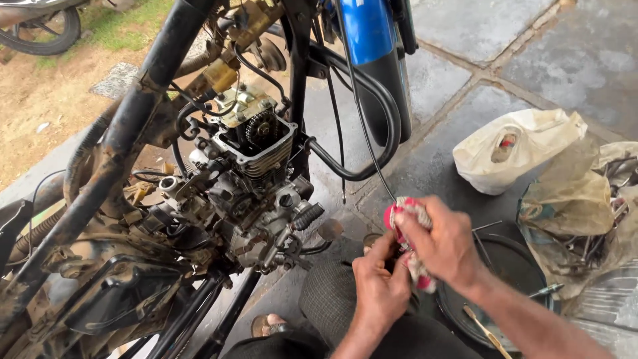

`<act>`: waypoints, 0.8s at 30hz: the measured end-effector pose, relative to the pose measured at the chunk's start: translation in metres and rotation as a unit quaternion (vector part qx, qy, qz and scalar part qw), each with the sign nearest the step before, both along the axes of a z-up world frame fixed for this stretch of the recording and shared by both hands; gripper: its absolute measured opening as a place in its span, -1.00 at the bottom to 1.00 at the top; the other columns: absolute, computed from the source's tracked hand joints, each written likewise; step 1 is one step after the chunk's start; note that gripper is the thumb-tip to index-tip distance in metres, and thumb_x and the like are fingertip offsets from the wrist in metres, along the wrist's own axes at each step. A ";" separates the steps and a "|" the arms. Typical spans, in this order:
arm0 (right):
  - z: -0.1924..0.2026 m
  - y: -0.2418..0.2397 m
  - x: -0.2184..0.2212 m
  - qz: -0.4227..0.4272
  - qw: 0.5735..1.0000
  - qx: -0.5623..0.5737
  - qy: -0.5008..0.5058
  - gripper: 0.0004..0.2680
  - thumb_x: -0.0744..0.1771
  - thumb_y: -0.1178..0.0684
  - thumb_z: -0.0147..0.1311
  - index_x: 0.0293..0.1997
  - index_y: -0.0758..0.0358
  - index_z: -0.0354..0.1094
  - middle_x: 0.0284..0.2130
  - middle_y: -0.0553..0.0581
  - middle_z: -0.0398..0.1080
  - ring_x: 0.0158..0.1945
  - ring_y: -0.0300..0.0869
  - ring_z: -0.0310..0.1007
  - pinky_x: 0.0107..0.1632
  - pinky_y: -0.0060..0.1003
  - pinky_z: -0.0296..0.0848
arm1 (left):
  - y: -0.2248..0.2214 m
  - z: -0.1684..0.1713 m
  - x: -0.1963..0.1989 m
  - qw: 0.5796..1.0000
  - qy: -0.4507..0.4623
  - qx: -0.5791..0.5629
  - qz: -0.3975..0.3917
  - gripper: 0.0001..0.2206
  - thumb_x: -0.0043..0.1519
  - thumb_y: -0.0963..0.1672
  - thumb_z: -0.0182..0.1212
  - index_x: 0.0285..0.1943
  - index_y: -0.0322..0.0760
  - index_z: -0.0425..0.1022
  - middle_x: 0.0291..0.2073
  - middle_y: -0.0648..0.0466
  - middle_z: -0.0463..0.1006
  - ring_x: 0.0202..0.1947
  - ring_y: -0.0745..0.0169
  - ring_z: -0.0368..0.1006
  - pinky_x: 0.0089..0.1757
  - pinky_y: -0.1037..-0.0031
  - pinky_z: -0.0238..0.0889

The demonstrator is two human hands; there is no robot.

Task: Repairing a motorcycle engine by adjusting internal components and cables.

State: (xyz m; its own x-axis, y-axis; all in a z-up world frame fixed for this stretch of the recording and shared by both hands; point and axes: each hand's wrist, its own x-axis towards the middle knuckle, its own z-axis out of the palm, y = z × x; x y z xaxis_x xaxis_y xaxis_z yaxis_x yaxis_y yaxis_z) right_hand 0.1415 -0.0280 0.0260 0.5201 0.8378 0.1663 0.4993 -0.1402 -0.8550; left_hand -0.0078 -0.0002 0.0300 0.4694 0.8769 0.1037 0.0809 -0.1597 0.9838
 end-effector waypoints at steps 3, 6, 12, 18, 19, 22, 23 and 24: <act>-0.019 -0.001 0.014 0.022 0.974 -0.003 0.227 -0.76 0.42 -0.02 0.16 -0.04 0.45 0.38 -0.35 0.12 0.46 -0.29 -0.23 0.48 -0.24 -0.29 0.46 | 0.006 0.001 -0.003 0.997 -0.049 -0.062 0.008 -0.70 0.19 -0.29 0.28 0.13 -0.46 0.54 -0.25 -0.09 0.73 -0.23 0.34 0.64 -0.18 0.48 0.51; -0.003 -0.011 -0.005 0.087 0.915 0.069 0.389 -0.77 0.42 0.05 0.08 0.09 0.45 0.29 -0.22 0.04 0.43 -0.16 -0.28 0.38 -0.11 -0.34 0.43 | 0.008 -0.004 -0.008 0.993 -0.082 -0.078 0.008 -0.69 0.16 -0.28 0.35 0.11 -0.44 0.56 -0.19 -0.11 0.72 -0.18 0.36 0.63 -0.13 0.47 0.53; 0.001 -0.017 -0.012 0.120 0.972 0.040 0.199 -0.63 0.27 0.12 0.21 0.18 0.33 0.21 -0.18 0.03 0.50 -0.12 -0.30 0.46 -0.05 -0.36 0.48 | -0.007 0.001 -0.007 0.997 0.002 0.061 0.056 -0.74 0.15 -0.28 0.33 0.04 -0.43 0.60 -0.28 -0.15 0.72 -0.25 0.22 0.69 -0.19 0.42 0.52; -0.020 -0.005 -0.003 0.009 0.971 0.006 0.238 -0.76 0.30 0.08 0.24 0.01 0.34 0.40 -0.27 0.11 0.56 -0.20 -0.24 0.51 -0.14 -0.32 0.51 | -0.001 0.010 0.005 0.998 -0.009 0.011 0.062 -0.75 0.11 -0.26 0.36 -0.01 -0.42 0.59 -0.35 -0.08 0.72 -0.35 0.28 0.69 -0.26 0.46 0.53; -0.026 -0.011 0.001 -0.031 0.942 0.058 0.328 -0.78 0.36 0.07 0.19 0.06 0.36 0.39 -0.23 0.12 0.52 -0.18 -0.22 0.46 -0.14 -0.30 0.48 | 0.000 0.010 0.004 0.998 -0.017 -0.008 0.056 -0.74 0.12 -0.25 0.38 0.00 -0.42 0.60 -0.34 -0.07 0.72 -0.33 0.30 0.67 -0.25 0.47 0.52; -0.006 -0.028 0.002 -0.060 0.885 0.154 0.435 -0.77 0.41 0.02 0.11 0.12 0.35 0.35 -0.14 0.13 0.48 -0.14 -0.17 0.46 -0.11 -0.25 0.49 | 0.005 0.009 0.001 0.995 -0.043 -0.072 0.048 -0.73 0.12 -0.24 0.40 0.01 -0.40 0.61 -0.33 -0.02 0.72 -0.32 0.37 0.63 -0.24 0.51 0.50; 0.007 -0.033 0.001 -0.049 0.866 0.197 0.457 -0.75 0.42 -0.02 0.07 0.14 0.33 0.33 -0.10 0.14 0.49 -0.11 -0.14 0.50 -0.08 -0.23 0.53 | 0.007 0.009 0.001 0.990 -0.062 -0.117 0.044 -0.72 0.11 -0.24 0.40 0.02 -0.39 0.61 -0.32 0.01 0.71 -0.33 0.41 0.60 -0.25 0.53 0.49; 0.015 -0.027 -0.003 -0.047 0.866 0.198 0.457 -0.75 0.42 -0.02 0.07 0.14 0.33 0.33 -0.10 0.14 0.49 -0.11 -0.14 0.50 -0.08 -0.23 0.53 | 0.009 0.009 -0.001 0.990 -0.062 -0.116 0.045 -0.72 0.11 -0.24 0.40 0.02 -0.39 0.61 -0.32 0.01 0.71 -0.33 0.41 0.60 -0.25 0.53 0.49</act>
